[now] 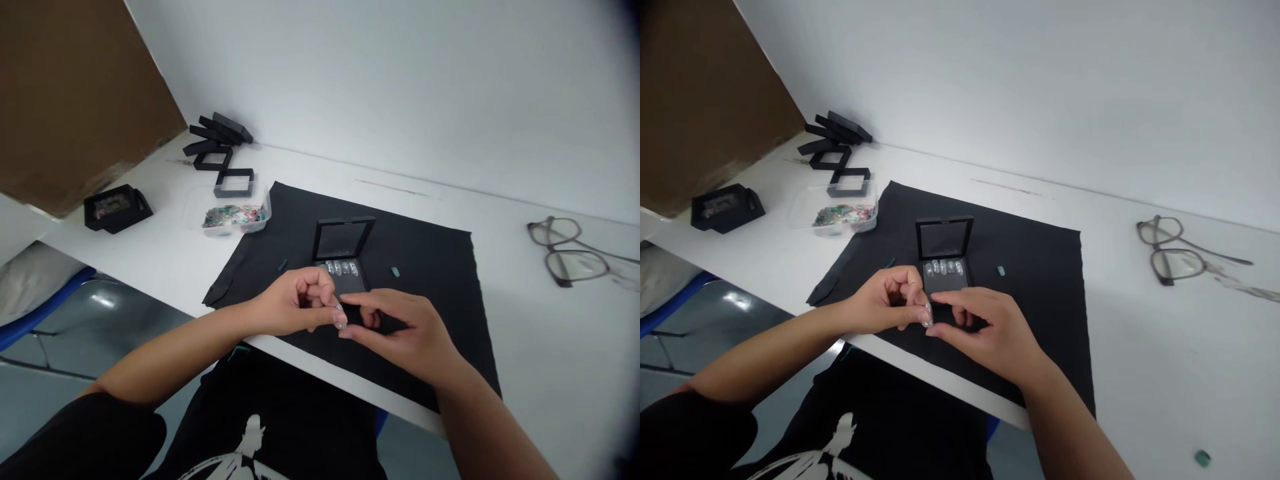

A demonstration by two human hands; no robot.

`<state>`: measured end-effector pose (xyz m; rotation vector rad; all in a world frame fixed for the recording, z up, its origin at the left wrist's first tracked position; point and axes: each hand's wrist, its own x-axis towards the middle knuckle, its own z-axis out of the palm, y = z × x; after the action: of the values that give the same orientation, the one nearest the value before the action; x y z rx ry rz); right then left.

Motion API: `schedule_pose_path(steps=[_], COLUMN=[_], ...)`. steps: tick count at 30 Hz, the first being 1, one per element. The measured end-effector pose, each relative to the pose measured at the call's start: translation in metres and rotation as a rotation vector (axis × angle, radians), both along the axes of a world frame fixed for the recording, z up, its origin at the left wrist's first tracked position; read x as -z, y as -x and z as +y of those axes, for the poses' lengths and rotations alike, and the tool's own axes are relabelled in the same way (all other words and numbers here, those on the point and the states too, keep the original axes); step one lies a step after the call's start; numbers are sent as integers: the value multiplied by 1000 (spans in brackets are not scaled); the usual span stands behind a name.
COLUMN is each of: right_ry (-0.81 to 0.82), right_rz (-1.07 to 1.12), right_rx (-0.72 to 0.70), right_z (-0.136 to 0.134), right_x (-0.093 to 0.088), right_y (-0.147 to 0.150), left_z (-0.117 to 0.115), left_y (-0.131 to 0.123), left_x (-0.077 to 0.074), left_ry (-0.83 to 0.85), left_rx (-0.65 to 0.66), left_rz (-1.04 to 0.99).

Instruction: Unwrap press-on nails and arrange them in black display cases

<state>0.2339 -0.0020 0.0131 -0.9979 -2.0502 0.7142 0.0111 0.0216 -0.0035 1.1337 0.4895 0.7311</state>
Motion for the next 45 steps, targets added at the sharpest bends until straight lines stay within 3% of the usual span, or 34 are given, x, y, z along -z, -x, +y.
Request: schedule_pose_path(steps=[5, 11, 19, 23, 27, 31, 35, 40, 45], right_ry=[29, 117, 304, 289, 221, 266, 340, 379, 393], right_rz=[43, 90, 28, 56, 37, -147, -227, -274, -299], right_rx=[-65, -177, -162, -59, 121, 152, 120, 128, 128], right_z=[0, -2, -7, -6, 4, 16, 22, 25, 26], right_x=[-3, -3, -16, -12, 2, 15, 18, 15, 14], right_y=[-1, 1, 2, -2, -8, -9, -6, -1, 3], left_z=[-3, -3, -4, 1, 4, 5, 10, 15, 13], left_y=[-1, 5, 4, 8, 18, 21, 23, 30, 28], left_x=[5, -1, -1, -5, -8, -4, 3, 5, 1], left_ry=[91, 77, 10, -120, -366, -752, -1075, -1066, -996], left_rx=[-5, 128, 134, 53, 8, 85, 4, -21, 19], left_rz=[15, 29, 70, 98, 157, 448, 778, 1002, 1094])
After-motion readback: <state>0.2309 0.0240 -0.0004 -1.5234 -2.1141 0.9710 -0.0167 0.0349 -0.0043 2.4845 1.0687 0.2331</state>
